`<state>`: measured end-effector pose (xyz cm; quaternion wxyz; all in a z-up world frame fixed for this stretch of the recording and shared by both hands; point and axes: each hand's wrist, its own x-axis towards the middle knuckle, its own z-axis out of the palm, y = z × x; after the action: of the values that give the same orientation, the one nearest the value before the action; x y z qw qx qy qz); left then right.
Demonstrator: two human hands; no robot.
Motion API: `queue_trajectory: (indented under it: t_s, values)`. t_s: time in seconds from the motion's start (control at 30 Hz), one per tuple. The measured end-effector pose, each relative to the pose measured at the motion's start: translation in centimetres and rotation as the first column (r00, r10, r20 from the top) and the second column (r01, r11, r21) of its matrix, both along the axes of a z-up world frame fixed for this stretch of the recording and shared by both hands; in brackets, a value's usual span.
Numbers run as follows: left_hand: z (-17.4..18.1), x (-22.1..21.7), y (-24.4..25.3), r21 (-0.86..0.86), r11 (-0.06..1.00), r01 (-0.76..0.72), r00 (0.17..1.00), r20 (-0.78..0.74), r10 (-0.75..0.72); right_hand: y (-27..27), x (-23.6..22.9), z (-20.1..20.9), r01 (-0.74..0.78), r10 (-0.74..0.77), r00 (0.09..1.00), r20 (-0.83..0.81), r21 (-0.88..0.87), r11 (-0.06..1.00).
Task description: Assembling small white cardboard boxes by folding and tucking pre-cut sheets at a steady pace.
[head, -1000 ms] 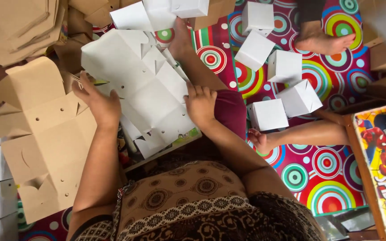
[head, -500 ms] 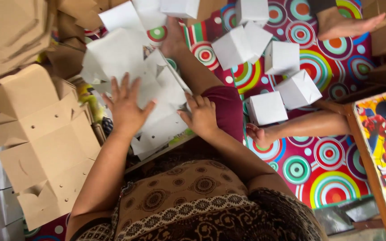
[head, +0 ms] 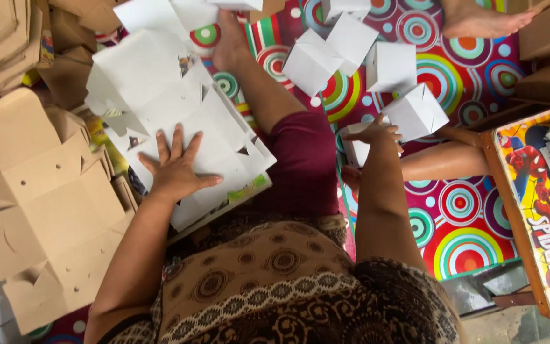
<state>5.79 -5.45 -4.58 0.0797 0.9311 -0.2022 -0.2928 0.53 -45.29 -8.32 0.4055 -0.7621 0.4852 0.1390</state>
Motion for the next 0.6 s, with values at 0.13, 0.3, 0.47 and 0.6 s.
queue_trajectory:
  t_s: [0.13,0.3,0.47,0.6]
  values:
    - [0.5,0.5,1.2,-0.033,0.998,-0.044,0.999,-0.032,0.043,10.9,16.3,1.5,0.046,-0.327,0.824,0.462,0.521,0.852]
    - [-1.0,0.3,2.6,-0.069,0.996,0.054,0.994,0.102,-0.047,15.3,23.4,-1.0,-0.278,0.464,0.67,0.58,-0.383,0.881]
    - [1.7,-1.4,1.7,-0.182,0.981,0.073,0.992,0.112,-0.053,16.3,23.7,0.2,-0.125,-0.661,0.569,0.489,0.846,0.518]
    - [3.4,-2.1,0.8,-0.307,0.948,0.083,0.984,0.173,-0.031,17.3,22.5,3.3,-0.076,-0.695,0.584,0.419,0.881,0.468]
